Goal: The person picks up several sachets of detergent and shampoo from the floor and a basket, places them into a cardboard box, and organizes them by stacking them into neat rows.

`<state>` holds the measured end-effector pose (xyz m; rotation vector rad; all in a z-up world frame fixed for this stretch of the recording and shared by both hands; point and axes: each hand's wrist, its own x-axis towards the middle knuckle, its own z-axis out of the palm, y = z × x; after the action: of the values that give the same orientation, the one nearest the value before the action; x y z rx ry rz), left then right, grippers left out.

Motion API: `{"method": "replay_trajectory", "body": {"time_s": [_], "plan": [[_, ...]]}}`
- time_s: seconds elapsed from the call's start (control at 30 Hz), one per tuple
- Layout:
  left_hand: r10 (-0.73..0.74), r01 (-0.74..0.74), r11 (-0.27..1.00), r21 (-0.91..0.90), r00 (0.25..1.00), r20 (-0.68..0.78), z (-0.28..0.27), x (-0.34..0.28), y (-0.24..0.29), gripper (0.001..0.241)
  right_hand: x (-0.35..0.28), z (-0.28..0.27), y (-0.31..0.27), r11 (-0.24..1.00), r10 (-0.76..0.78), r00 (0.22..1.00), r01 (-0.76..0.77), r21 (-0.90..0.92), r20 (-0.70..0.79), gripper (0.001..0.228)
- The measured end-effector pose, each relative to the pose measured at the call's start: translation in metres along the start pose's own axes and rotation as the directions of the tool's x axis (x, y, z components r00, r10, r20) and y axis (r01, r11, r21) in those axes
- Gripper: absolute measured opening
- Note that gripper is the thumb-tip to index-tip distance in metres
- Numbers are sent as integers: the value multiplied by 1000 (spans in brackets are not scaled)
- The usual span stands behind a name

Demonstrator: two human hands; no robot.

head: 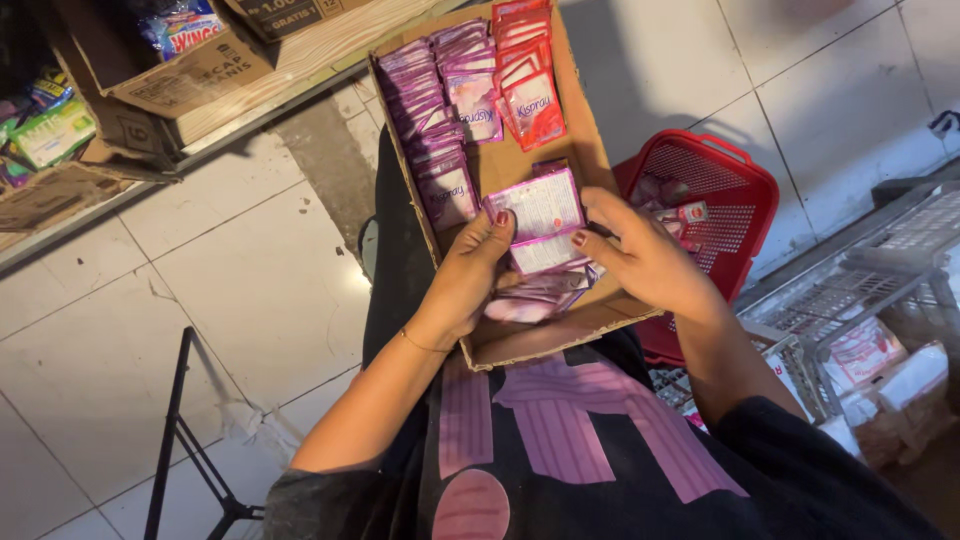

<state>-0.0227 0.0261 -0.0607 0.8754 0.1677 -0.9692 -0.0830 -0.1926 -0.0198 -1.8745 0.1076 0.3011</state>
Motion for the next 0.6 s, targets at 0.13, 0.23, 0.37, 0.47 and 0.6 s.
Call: {"method": "replay_trajectory", "body": {"time_s": [0.13, 0.23, 0.37, 0.47, 0.6], "plan": [[-15, 20, 991, -129, 999, 40, -7, 7, -7, 32, -4, 1, 5, 999, -4, 999, 5, 36, -35, 49], [189, -190, 982, 3, 979, -78, -12, 10, -16, 34, -9, 2, -4, 989, -22, 998, 31, 144, -59, 42], [549, -496, 791, 358, 834, -58, -10, 12, -19, 50, -12, 5, -25, 988, -29, 990, 49, 149, -135, 38], [647, -529, 429, 732, 746, 160, 1, 5, -15, 59, -13, 14, -39, 990, -15, 973, -18, -143, -230, 34], [361, -350, 416, 839, 911, 201, 16, -8, -1, 102, -6, 25, -53, 963, -32, 961, -43, -266, -274, 35]]}}
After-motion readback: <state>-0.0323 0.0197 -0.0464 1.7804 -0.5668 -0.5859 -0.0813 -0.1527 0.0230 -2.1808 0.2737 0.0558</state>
